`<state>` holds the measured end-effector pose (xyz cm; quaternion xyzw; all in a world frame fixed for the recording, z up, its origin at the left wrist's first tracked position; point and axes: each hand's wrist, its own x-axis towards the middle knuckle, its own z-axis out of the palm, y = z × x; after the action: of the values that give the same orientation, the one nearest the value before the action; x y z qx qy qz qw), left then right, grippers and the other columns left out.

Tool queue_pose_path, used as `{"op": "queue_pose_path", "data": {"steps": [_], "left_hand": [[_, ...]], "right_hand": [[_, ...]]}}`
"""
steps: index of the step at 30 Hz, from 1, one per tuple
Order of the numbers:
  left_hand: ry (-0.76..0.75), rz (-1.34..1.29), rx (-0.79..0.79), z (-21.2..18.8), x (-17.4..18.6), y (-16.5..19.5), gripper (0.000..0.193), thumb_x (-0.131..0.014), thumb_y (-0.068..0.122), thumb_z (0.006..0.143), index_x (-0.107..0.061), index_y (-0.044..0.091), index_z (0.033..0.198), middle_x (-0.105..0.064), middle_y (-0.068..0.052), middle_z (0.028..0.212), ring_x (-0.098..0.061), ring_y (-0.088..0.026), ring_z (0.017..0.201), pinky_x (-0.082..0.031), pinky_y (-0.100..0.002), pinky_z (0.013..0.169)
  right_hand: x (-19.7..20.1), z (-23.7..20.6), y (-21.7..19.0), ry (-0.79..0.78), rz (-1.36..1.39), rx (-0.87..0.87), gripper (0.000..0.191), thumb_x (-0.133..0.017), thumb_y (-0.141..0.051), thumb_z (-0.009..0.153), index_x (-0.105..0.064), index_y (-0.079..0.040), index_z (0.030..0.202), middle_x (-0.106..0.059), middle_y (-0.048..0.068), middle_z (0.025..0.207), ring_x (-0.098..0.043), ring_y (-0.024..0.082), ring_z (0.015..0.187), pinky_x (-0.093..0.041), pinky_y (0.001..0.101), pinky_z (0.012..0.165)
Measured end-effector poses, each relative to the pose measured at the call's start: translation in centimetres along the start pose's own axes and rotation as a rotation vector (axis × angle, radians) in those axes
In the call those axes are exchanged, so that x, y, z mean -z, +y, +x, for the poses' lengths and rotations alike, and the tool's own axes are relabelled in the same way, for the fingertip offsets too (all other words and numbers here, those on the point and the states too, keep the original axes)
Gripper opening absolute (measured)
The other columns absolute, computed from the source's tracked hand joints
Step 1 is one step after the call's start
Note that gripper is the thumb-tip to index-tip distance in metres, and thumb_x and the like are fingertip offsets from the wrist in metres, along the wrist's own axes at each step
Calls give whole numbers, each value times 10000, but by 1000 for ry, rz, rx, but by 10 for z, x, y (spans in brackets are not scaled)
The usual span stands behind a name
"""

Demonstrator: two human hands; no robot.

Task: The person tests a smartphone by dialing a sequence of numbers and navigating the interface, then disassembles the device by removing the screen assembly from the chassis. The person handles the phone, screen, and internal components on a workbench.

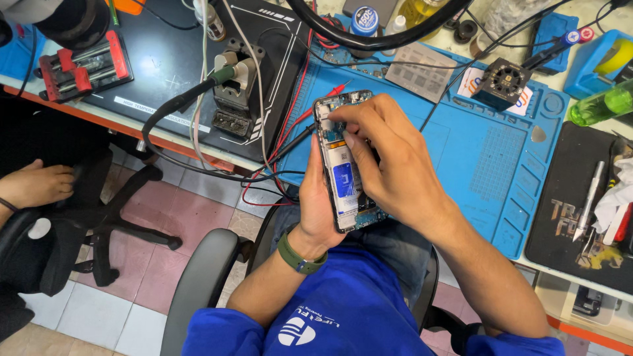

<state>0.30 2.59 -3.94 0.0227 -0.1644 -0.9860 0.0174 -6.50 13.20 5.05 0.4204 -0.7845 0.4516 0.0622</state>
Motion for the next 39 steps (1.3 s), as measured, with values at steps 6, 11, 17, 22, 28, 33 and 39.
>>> {"op": "queue_pose_path", "data": {"steps": [6, 11, 17, 22, 28, 33, 39], "left_hand": [[57, 17, -20, 1, 2, 0, 539, -269, 485, 1165, -433, 110, 1516, -581, -70, 1371, -586, -186, 1274, -481, -358, 1096], [-44, -62, 6, 2, -5, 11, 622, -247, 519, 1198, -410, 52, 1576, -547, -131, 1477, -584, -247, 1313, -481, -401, 1144], [-91, -97, 123, 5, -23, 31, 881, -217, 702, 1074, -334, -1, 1591, -416, -257, 1606, -496, -413, 1423, -457, -516, 1162], [7, 77, 59, 2, -31, 28, 922, -229, 711, 1039, -321, -18, 1597, -415, -293, 1603, -492, -454, 1423, -457, -542, 1172], [240, 108, 193, -1, -40, 28, 747, -410, 556, 1047, -397, -55, 1476, -508, -249, 1417, -549, -403, 1361, -539, -517, 1004], [82, 136, 206, -30, -52, 36, 597, -529, 83, 978, -400, -83, 1537, -520, -240, 1461, -545, -324, 1364, -518, -424, 1098], [-75, 246, 147, -35, -55, 38, 845, -463, -146, 780, -311, -15, 1600, -461, -179, 1564, -506, -264, 1417, -474, -376, 1136]], "right_hand": [[-5, 4, 3, -16, 18, -29, 274, -638, 79, 991, -646, -31, 1242, -572, 130, 1054, -627, 259, 965, -524, 350, 848], [20, -2, -11, -1, 85, -94, 341, -663, 49, 916, -622, -35, 1244, -602, 141, 1200, -644, 242, 928, -551, 302, 729], [44, -34, -6, -236, -177, 214, 311, -829, -92, 799, -683, -60, 1072, -682, 90, 1091, -659, 278, 938, -529, 385, 773], [36, -46, 10, -294, -101, 232, 305, -823, -74, 794, -696, -54, 1070, -687, 92, 1070, -678, 270, 925, -547, 371, 763], [45, -43, 12, -298, -71, 281, 320, -824, -75, 781, -709, -47, 1079, -693, 91, 1074, -686, 264, 935, -551, 368, 764], [52, -41, -1, -305, -130, 346, 326, -834, -57, 802, -710, -30, 1102, -700, 105, 1077, -701, 280, 927, -550, 370, 733], [58, -37, -4, -236, -183, 376, 329, -839, -83, 795, -703, -30, 1090, -704, 104, 1065, -706, 274, 909, -558, 361, 723]]}}
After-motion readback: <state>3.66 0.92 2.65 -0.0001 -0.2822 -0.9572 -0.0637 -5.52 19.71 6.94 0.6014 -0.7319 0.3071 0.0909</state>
